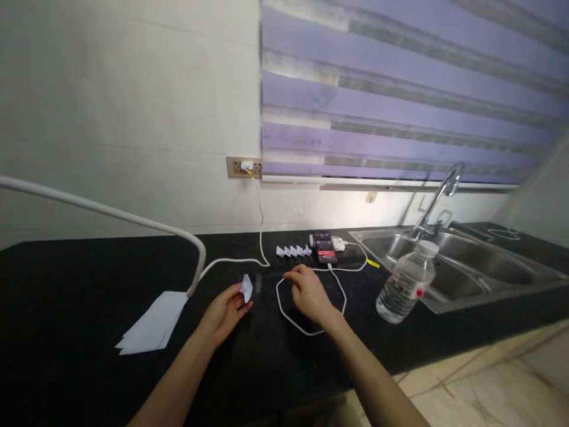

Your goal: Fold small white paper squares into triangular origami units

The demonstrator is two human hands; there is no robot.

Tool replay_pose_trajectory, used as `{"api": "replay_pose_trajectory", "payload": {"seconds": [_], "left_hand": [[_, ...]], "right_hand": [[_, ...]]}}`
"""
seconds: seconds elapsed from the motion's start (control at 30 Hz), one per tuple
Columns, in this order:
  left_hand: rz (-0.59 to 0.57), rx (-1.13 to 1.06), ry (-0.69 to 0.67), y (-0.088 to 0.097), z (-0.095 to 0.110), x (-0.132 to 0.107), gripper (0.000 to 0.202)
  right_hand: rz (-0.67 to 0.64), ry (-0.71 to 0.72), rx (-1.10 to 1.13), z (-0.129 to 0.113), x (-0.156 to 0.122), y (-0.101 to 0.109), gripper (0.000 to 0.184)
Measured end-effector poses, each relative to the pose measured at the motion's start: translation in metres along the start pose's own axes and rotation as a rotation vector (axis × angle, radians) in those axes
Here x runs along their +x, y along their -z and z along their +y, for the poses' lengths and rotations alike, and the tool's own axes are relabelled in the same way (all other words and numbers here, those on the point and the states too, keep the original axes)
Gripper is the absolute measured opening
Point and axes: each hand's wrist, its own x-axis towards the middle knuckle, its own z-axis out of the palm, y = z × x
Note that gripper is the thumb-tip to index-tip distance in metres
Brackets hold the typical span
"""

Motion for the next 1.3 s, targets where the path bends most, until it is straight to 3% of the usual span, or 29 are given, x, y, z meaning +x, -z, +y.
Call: {"api": "replay_pose_trajectory", "payload": {"seconds": [0.13,0.23,0.47,0.57,0.83,1.17,1.3], "left_hand": [[0.026,-0.050,0.006,0.000,-0.001,-0.019,0.011],[0.030,-0.054,-0.010,0.005,-0.001,-0.036,0.012],[-0.008,-0.004,-0.057,0.016,-0.003,-0.060,0.010],[-0.039,0.046,-0.089,0.017,-0.002,-0.067,0.007],[-0.152,0.154,-0.128,0.014,0.002,-0.077,0.007],[-0.188,0.174,-0.121,0.011,0.006,-0.086,0.007],[-0.192,0.129,-0.082,0.013,0.002,-0.082,0.006]], "right_hand": [[-0.001,0.048,0.373,-0.039,-0.010,-0.027,0.030],[-0.074,-0.057,0.599,-0.059,-0.014,-0.042,0.031],[-0.277,-0.034,0.838,-0.092,-0.022,-0.039,0.029],[-0.292,-0.039,0.887,-0.094,-0.025,-0.035,0.027],[-0.425,-0.240,1.253,-0.085,-0.028,-0.029,0.029],[-0.540,-0.351,1.468,-0.079,-0.030,-0.028,0.023],[-0.470,-0.323,1.411,-0.081,-0.030,-0.031,0.026]]}}
